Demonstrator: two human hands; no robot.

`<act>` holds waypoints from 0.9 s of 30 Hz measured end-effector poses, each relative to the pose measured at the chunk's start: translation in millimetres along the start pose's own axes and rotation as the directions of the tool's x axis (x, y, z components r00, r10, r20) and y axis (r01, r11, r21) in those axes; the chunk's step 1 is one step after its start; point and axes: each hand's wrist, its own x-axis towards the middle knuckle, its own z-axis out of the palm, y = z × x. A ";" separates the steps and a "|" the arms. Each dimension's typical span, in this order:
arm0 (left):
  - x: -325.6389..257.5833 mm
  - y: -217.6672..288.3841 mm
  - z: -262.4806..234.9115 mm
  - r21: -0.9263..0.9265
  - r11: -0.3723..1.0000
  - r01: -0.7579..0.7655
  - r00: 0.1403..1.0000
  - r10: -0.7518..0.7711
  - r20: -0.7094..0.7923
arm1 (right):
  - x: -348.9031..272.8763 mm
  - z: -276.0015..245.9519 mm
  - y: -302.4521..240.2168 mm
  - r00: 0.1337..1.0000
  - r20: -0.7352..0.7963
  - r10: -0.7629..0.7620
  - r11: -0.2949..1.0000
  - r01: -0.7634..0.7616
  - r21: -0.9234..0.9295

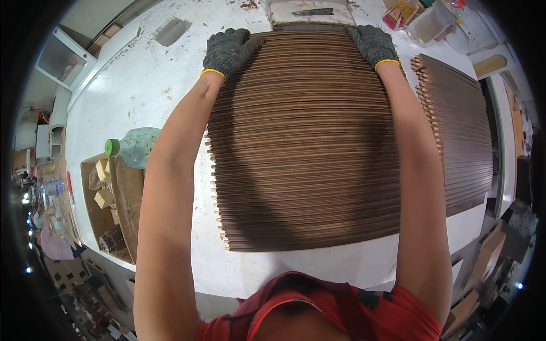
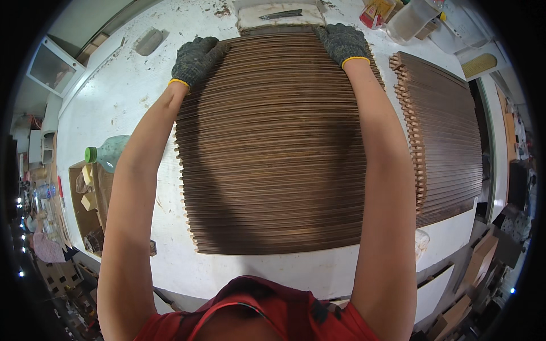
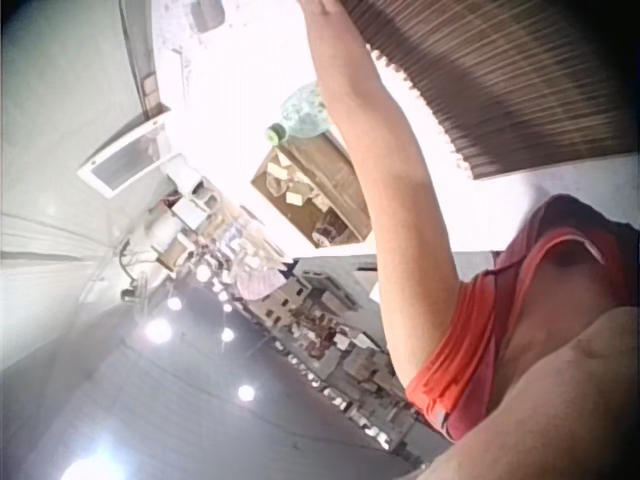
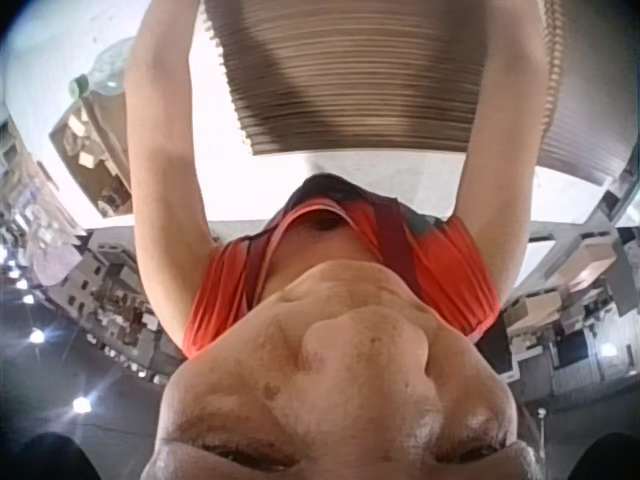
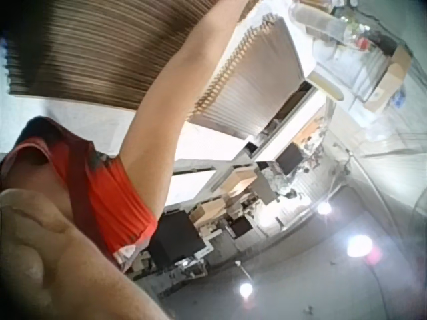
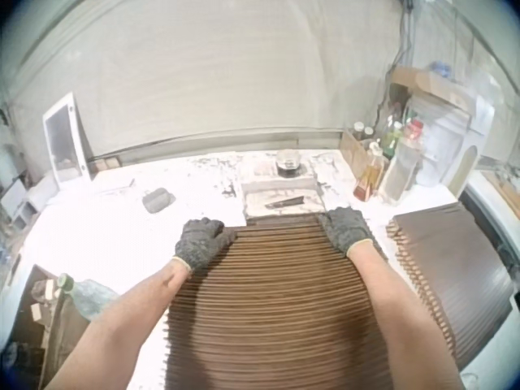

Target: The person wipes a brown slatted wood panel with a white cloth, pours a brown liquid from a green bottle onto the cloth, and wipes the panel again; they then pick up a small wood block from a box and wipe it with the cloth.

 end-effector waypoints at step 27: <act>-42.2 12.7 -3.4 -0.100 0.995 0.022 1.000 -0.022 0.007 | -62.8 -12.7 2.6 0.967 0.061 -0.249 0.959 0.255 -0.122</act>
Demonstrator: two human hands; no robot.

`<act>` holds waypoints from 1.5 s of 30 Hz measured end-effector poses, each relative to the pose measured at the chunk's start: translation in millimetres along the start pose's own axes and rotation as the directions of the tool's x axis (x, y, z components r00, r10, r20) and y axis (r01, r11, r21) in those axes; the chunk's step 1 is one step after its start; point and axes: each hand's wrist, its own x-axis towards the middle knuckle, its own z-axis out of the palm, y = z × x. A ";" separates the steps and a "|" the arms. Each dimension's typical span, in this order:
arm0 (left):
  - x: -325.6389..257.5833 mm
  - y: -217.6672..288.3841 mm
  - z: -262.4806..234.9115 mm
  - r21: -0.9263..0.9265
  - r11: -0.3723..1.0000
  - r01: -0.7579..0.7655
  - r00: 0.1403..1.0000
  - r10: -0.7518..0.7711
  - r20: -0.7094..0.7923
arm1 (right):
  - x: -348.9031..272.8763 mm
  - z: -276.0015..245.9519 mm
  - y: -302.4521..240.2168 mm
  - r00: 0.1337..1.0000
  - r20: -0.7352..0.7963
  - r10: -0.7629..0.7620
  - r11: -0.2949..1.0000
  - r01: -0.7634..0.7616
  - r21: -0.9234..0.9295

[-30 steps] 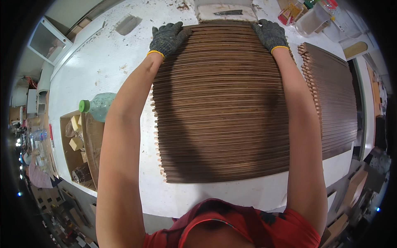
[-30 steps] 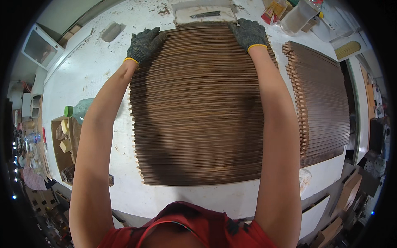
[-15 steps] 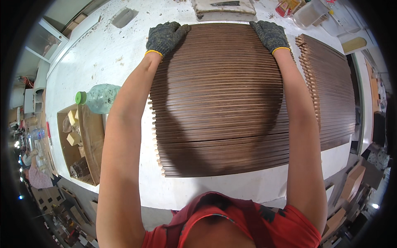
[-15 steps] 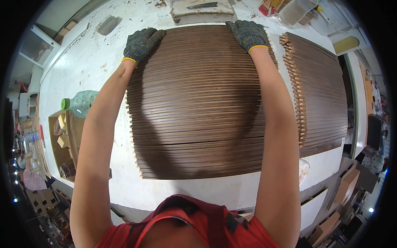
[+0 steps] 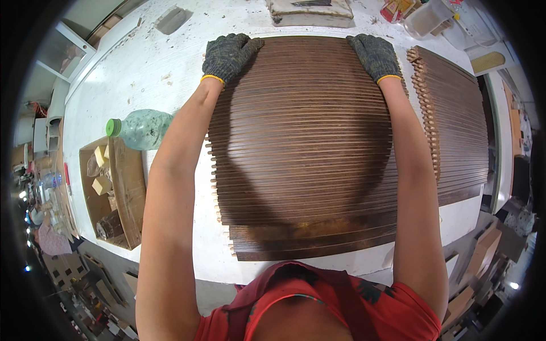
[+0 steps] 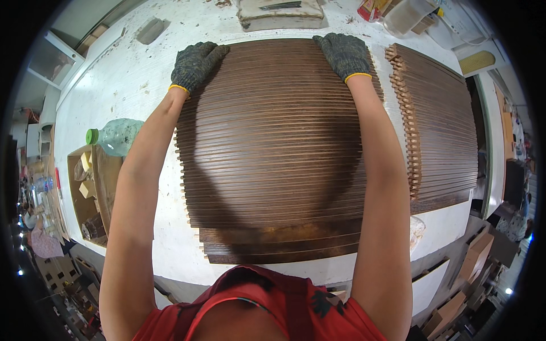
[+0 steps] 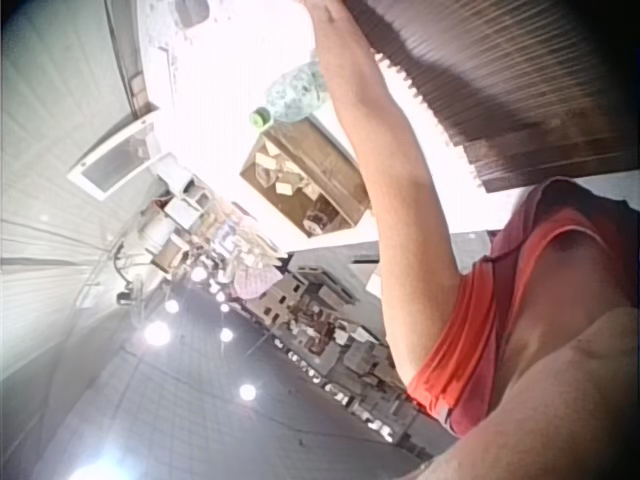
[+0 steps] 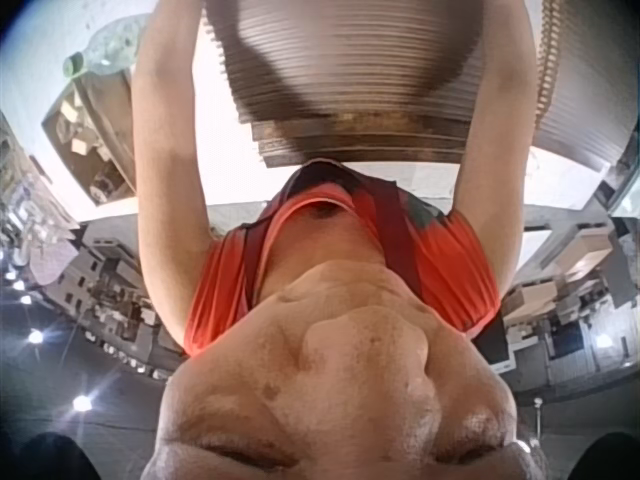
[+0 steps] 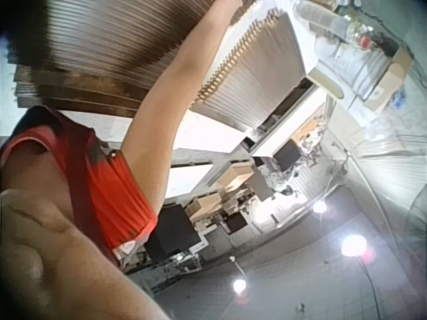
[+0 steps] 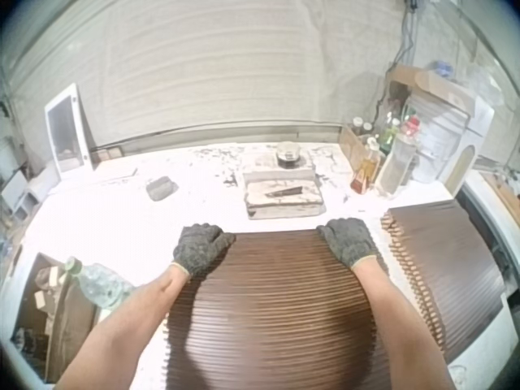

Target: The person wipes a brown slatted wood panel with a white cloth, pours a brown liquid from a green bottle onto the cloth, and wipes the panel again; they then pick up a small wood block from a box and wipe it with the cloth.

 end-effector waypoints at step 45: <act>-140.2 26.9 -13.7 -0.102 0.860 -0.499 0.865 0.503 0.007 | -132.9 -10.4 -68.9 0.986 -0.095 -0.138 0.983 0.148 0.106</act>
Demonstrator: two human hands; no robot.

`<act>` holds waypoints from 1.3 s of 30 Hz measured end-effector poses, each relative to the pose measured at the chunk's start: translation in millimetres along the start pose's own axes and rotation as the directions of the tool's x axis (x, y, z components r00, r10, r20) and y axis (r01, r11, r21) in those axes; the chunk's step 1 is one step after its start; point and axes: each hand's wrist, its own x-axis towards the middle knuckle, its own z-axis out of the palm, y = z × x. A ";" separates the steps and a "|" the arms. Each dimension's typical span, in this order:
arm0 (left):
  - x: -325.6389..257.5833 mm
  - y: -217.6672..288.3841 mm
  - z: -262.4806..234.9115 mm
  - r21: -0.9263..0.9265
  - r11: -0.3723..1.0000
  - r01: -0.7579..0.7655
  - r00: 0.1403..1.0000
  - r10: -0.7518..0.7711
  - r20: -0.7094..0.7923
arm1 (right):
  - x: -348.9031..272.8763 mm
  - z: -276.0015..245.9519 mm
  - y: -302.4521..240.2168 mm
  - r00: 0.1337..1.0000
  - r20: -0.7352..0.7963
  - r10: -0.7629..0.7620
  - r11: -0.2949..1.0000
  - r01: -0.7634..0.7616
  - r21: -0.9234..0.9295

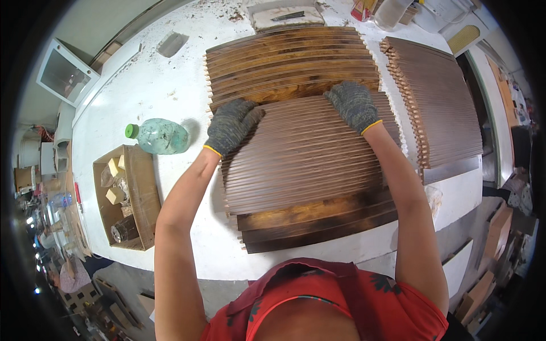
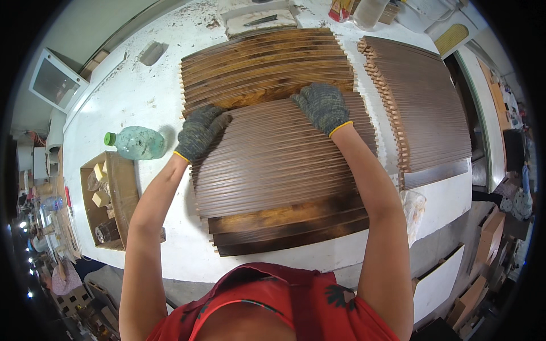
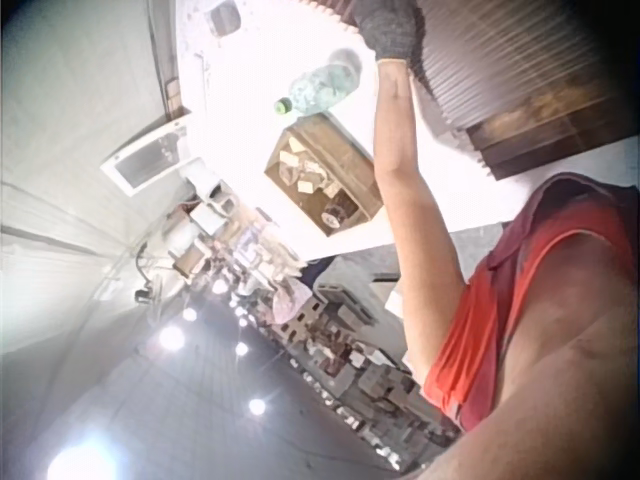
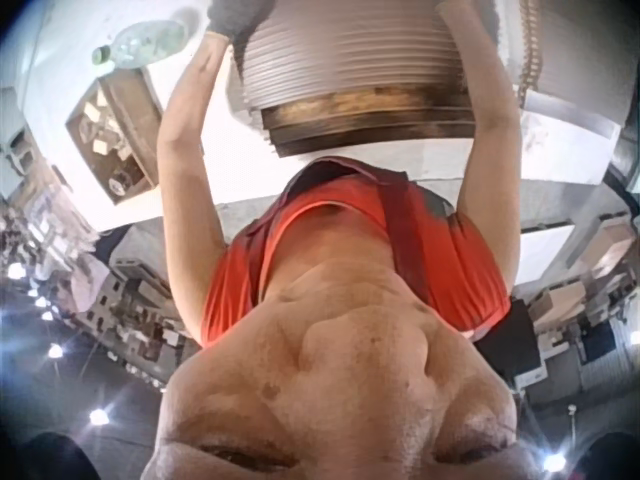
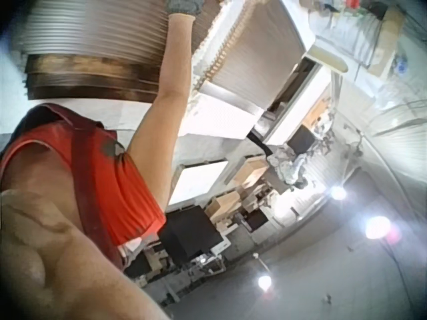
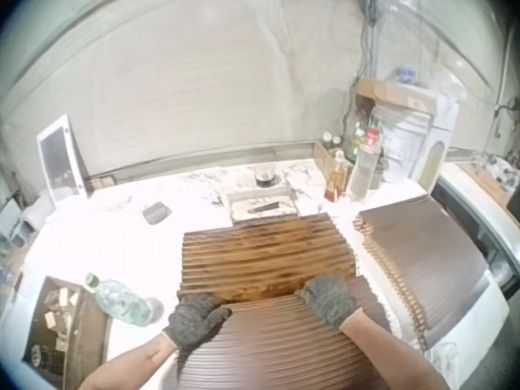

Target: The person wipes a brown slatted wood panel with a white cloth, pours a brown liquid from a green bottle onto the cloth, and wipes the panel again; they then pick up a small wood block from a box and wipe it with the cloth.

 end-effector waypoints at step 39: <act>-76.4 108.8 -20.3 -0.094 0.985 0.147 0.988 -0.150 -0.022 | -122.3 -53.4 -73.2 0.971 -0.013 0.239 0.943 -0.229 0.243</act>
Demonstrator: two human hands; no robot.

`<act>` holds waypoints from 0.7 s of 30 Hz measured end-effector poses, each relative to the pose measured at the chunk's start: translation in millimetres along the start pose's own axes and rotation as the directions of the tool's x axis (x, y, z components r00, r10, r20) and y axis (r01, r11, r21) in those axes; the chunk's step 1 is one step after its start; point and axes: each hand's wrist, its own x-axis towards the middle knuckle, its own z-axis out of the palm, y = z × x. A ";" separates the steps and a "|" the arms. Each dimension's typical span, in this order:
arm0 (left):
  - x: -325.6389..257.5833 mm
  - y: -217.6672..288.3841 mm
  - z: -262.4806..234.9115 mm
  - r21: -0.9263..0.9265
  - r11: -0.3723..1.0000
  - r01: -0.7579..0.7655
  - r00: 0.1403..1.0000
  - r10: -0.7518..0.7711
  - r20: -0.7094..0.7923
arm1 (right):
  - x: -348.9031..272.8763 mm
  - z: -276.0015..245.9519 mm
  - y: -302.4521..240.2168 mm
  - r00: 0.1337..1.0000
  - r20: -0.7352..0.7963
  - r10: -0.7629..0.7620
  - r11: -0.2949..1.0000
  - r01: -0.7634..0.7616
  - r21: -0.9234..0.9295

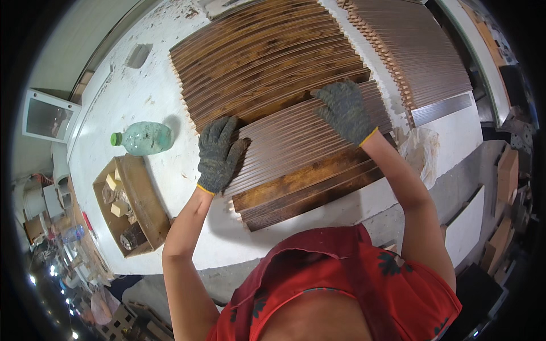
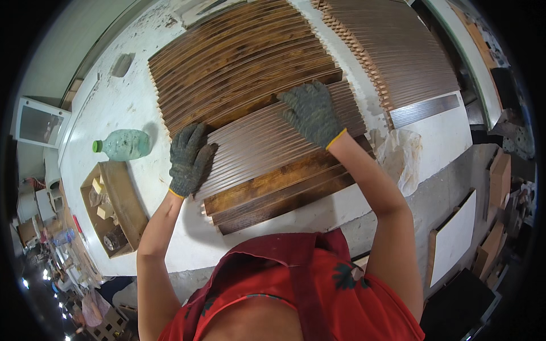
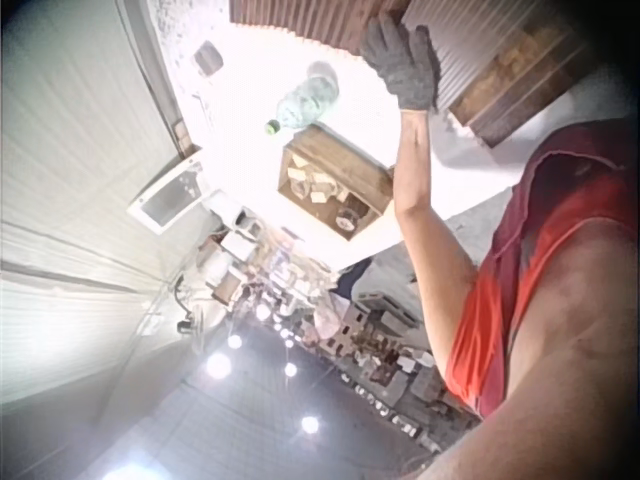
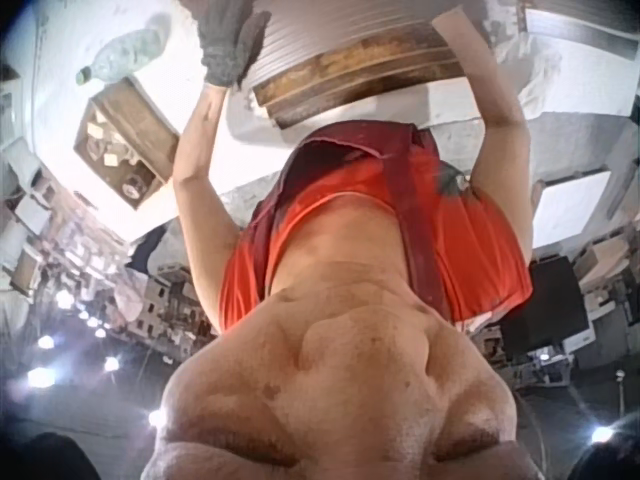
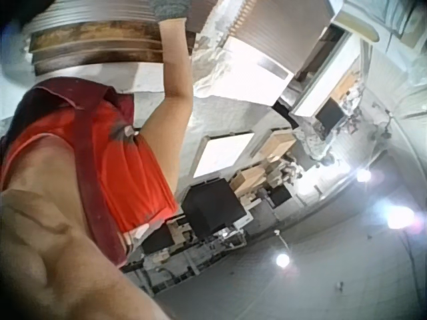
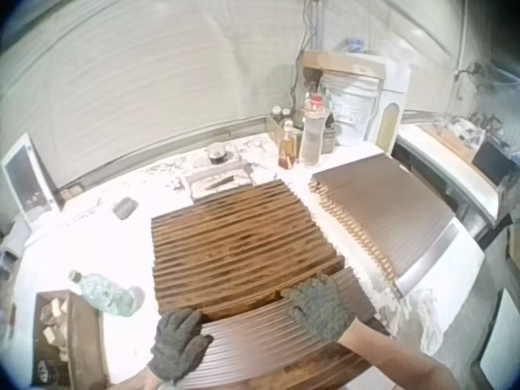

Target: The person wipes a brown slatted wood panel with a white cloth, pours a brown liquid from a green bottle onto the cloth, and wipes the panel again; they then pick up a small wood block from a box and wipe it with the cloth.

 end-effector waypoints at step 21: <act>-21.6 18.9 0.0 -0.031 0.995 0.094 0.995 -0.094 0.014 | -16.0 -11.4 -9.2 0.999 0.032 -0.003 0.999 0.001 0.053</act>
